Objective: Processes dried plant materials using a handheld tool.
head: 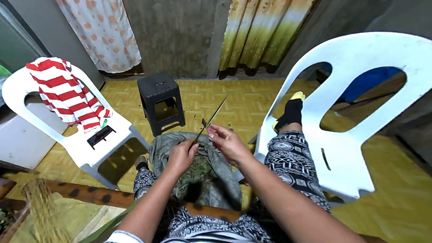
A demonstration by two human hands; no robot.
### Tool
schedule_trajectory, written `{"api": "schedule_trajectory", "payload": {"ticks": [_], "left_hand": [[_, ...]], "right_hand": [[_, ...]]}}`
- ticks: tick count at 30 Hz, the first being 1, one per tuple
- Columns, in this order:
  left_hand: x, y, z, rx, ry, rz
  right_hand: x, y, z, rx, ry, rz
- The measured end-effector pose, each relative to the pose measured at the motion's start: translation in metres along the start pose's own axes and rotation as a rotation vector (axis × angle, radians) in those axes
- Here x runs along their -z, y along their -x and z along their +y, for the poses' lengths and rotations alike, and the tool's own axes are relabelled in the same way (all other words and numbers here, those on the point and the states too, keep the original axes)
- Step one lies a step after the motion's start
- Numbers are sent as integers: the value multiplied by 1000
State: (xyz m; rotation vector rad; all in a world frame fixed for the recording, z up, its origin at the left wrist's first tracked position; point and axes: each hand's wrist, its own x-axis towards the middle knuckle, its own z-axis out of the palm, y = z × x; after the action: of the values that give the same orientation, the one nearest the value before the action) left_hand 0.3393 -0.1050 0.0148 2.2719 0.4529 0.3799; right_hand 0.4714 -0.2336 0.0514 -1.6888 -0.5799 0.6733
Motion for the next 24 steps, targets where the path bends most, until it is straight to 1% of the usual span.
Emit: {"api": "schedule_trajectory", "payload": {"ticks": [3, 7, 15, 24], "left_hand": [[-2, 10, -6, -31, 1, 41], [-4, 16, -11, -51, 13, 109], [-6, 20, -13, -65, -4, 178], [-7, 23, -19, -50, -4, 181]], "right_hand": [[-7, -1, 1, -19, -137, 39], [-15, -2, 1, -55, -218, 68], [-19, -8, 1, -52, -264, 79], [-12, -17, -6, -54, -228, 81]]}}
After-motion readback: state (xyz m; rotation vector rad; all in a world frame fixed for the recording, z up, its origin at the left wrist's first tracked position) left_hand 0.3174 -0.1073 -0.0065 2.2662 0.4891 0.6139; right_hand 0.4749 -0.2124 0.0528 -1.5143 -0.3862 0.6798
